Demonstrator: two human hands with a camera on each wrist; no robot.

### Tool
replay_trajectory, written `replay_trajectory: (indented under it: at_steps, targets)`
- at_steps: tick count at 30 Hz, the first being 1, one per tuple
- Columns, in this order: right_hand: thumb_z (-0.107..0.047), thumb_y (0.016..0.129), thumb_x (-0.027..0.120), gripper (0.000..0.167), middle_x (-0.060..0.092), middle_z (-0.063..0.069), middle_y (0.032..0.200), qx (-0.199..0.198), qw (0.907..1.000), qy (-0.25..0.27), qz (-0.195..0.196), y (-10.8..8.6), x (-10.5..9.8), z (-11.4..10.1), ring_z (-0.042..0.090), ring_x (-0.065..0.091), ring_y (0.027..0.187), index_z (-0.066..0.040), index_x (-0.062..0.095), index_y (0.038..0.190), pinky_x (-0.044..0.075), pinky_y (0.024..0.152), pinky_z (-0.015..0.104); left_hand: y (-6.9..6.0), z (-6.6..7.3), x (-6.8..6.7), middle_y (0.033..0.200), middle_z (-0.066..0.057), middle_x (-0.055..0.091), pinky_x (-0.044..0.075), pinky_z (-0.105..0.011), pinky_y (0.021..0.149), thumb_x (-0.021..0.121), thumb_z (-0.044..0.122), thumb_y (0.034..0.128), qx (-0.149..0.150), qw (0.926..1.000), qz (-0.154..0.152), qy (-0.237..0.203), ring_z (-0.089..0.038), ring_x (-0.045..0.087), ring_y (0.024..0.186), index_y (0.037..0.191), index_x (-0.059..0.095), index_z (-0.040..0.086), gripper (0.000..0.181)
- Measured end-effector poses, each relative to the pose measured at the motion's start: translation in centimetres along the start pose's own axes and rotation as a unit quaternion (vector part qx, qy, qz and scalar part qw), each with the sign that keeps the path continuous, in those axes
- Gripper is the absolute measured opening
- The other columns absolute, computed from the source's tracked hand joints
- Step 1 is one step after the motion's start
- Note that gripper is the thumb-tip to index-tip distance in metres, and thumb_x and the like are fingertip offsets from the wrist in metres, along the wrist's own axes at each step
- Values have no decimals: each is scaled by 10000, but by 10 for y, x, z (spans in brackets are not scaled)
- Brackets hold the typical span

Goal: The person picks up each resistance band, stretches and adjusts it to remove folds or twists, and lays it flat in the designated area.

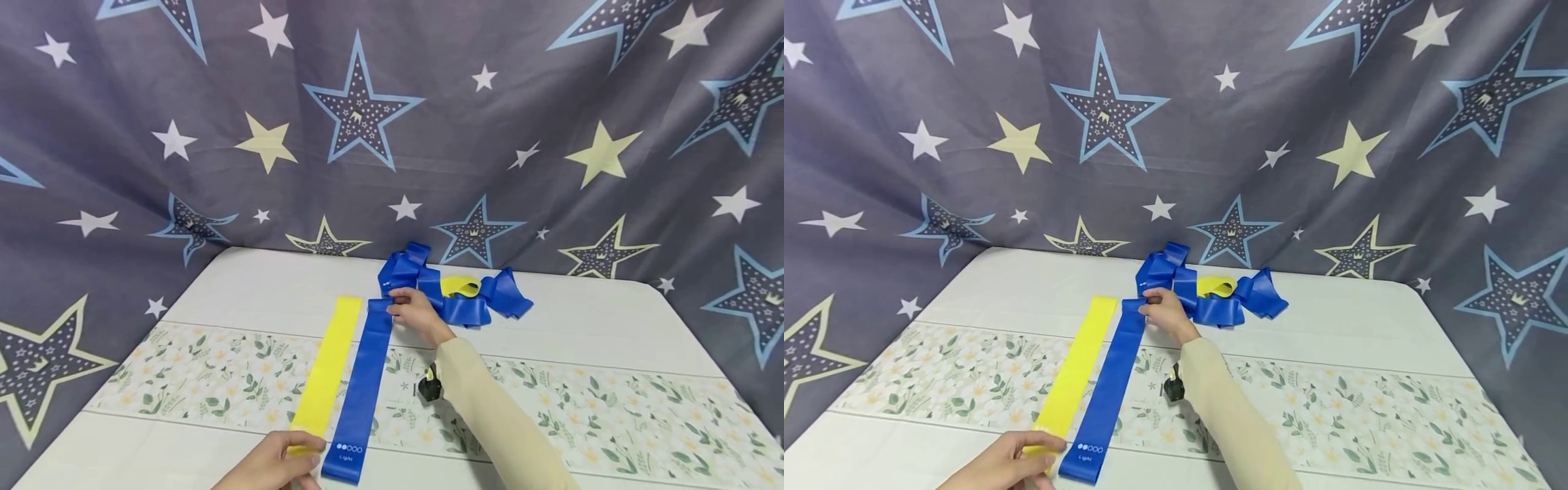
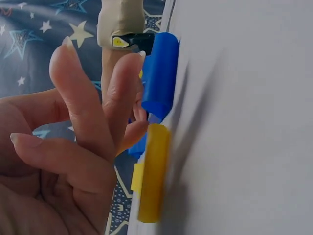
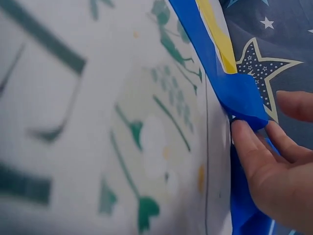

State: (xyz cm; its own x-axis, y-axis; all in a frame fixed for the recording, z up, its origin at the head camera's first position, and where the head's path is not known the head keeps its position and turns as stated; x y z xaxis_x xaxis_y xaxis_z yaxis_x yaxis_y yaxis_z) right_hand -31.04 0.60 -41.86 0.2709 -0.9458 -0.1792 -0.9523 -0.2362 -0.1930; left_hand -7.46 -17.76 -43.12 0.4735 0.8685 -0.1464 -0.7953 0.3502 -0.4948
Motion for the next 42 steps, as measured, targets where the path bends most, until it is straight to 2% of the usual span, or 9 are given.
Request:
replay_trajectory:
  at_steps: [4,7,10,15,21,25,31,36,42]
  targets:
    - [-40,920,570,333,597,164,1224,-32,9996,-263,130,-4,-6,-1,267,628,1060,-8,573,1251,535,863,337,0,11,1,717,-21,712,330,-177,451,526,163,940,260,9991,-135,-316,-14,403,399,1250,485,-115,419]
    - [-33,922,561,306,616,167,1194,-89,9993,-278,225,-8,-11,-3,268,635,1047,1,587,1225,538,853,334,0,20,1,742,-11,713,334,-170,430,525,201,951,423,9979,-241,-428,-24,500,425,1268,462,-104,445]
    - [-24,924,553,281,627,179,1147,-158,9990,-174,370,-12,-18,-2,266,650,1003,18,592,1199,542,843,338,3,29,2,774,-18,716,361,-177,428,523,230,957,544,9978,-245,-300,-56,590,499,1272,469,-85,449]
    - [-13,920,556,237,642,184,1064,-227,9978,44,615,-16,-33,2,239,664,881,37,600,1147,552,795,340,11,40,2,819,-53,713,381,-199,456,516,212,968,776,9968,-210,-20,-96,600,566,1247,487,-74,400]
    - [-7,924,554,233,633,224,1041,-406,9952,294,836,-19,-52,2,258,664,842,80,583,1138,562,771,363,21,52,5,847,-57,702,384,-215,469,521,188,964,941,9952,-142,216,-135,616,633,1224,501,-79,373]
    - [-15,922,564,216,630,205,987,-485,9909,348,1208,-21,-68,1,204,647,772,81,585,1114,564,741,349,29,64,8,851,-75,698,375,-222,477,532,163,945,1021,9938,-77,431,-144,613,646,1204,512,-83,358]
    - [-38,929,561,224,640,182,993,-363,9867,111,1583,-22,-90,3,171,641,758,56,598,1128,565,743,342,44,78,13,861,-112,702,404,-247,503,544,136,921,1113,9913,64,701,-152,612,643,1167,540,-73,323]
    - [-40,928,567,233,636,216,1029,-319,9850,-129,1688,-24,-102,4,187,652,778,62,590,1136,568,728,329,60,83,18,869,-133,704,440,-289,523,554,116,900,1277,9879,190,859,-158,620,646,1166,549,-79,330]
    - [-37,923,562,221,640,202,988,-427,9843,-492,1639,-28,-108,4,250,661,795,67,592,1117,570,707,337,77,88,22,905,-111,677,456,-298,545,572,125,900,1258,9847,450,1117,-161,607,709,1174,556,-67,335]
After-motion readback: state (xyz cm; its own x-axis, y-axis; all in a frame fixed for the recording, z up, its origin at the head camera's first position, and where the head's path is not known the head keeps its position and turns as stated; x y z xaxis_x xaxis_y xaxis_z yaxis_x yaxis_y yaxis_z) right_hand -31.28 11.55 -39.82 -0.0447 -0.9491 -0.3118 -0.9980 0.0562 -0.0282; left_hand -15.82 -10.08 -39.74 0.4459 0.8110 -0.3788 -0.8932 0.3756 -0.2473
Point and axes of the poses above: each hand's wrist, its own y-axis towards the middle knuckle, its own x-axis out of the palm, z = x × y, the point moved 8 cm from there along y, towards the middle knuckle
